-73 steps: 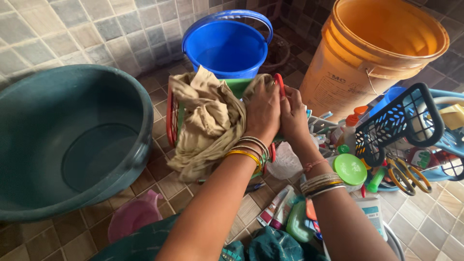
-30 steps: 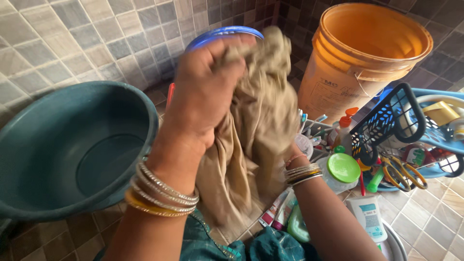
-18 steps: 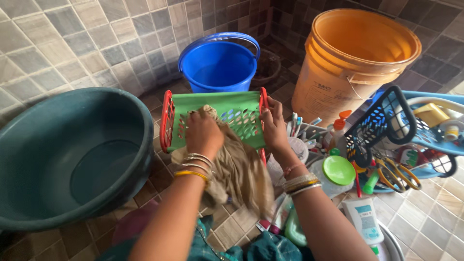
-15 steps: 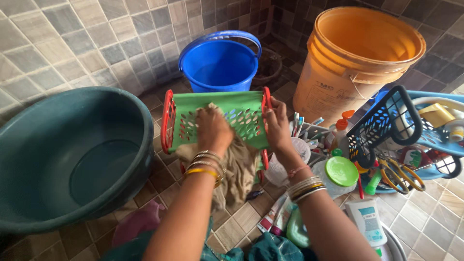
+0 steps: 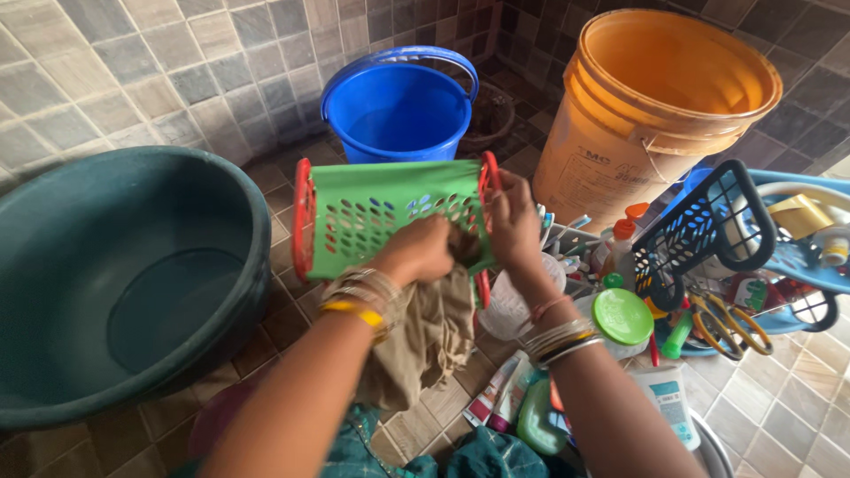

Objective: The person wipes a green plastic basket with a cloth, then places multiple toothbrushes into the basket one by one. The person also moves plastic jars and a cloth while organizing items on the floor.

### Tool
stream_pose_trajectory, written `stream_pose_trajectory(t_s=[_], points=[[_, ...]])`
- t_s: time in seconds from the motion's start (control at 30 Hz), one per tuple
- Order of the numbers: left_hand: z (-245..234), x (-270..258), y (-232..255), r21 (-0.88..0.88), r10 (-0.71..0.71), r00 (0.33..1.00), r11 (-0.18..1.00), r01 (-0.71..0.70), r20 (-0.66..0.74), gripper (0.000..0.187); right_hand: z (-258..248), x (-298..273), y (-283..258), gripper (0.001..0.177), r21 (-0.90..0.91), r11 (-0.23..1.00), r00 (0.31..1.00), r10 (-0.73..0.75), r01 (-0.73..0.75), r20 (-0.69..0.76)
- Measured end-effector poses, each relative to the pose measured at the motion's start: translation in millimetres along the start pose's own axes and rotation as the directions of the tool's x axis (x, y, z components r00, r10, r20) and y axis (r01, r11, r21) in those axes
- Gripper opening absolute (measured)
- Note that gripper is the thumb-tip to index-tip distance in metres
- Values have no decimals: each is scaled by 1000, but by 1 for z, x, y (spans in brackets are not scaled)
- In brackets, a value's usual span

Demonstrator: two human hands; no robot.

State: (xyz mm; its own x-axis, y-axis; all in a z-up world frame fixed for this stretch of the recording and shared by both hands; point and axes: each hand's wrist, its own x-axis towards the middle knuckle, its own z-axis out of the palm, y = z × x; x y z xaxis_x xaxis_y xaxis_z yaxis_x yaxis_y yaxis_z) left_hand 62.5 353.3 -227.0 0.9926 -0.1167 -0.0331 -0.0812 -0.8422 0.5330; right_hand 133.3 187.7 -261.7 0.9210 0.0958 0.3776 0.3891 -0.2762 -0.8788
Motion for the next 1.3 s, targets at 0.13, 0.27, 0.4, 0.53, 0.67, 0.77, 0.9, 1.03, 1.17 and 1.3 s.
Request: stream_pose_trajectory(t_s=[0.13, 0.27, 0.4, 0.53, 0.67, 0.77, 0.9, 1.03, 1.17, 1.3], points=[[-34, -42, -23, 23, -104, 985, 995, 101, 138, 21, -11, 8, 4, 44, 112, 994, 988, -28, 11, 152], [-49, -28, -30, -62, -230, 964, 973, 223, -136, 27, -14, 4, 4, 48, 202, 978, 989, 26, -55, 147], [-21, 19, -15, -79, 51, 817, 990, -118, -575, 31, -9, -1, -8, 49, 208, 977, 991, 23, -50, 130], [12, 51, -2, 50, -69, 874, 993, 106, -481, 21, -9, -2, -15, 49, 159, 980, 990, 106, -120, 95], [24, 68, 9, 31, -99, 899, 992, 124, -427, 21, -10, 1, -16, 47, 86, 994, 996, 70, -74, 48], [24, 63, 10, 65, 12, 943, 998, 10, -333, 20, -10, 1, -15, 46, 40, 999, 999, 10, -11, 39], [17, 43, 1, 61, 178, 970, 983, -170, -163, 43, -4, -1, -8, 48, -13, 999, 999, 46, -46, 8], [-10, 29, -8, 81, 71, 967, 992, -94, 243, 30, 7, -2, -1, 46, -47, 995, 996, -86, 85, -5], [-45, 33, -22, -15, -69, 996, 997, 70, 48, 28, 12, -2, 1, 46, -45, 993, 994, -108, 108, -8], [-46, 53, -31, -162, -175, 894, 980, 117, -413, 33, 19, -7, -10, 48, -189, 982, 998, -18, 6, -60]])
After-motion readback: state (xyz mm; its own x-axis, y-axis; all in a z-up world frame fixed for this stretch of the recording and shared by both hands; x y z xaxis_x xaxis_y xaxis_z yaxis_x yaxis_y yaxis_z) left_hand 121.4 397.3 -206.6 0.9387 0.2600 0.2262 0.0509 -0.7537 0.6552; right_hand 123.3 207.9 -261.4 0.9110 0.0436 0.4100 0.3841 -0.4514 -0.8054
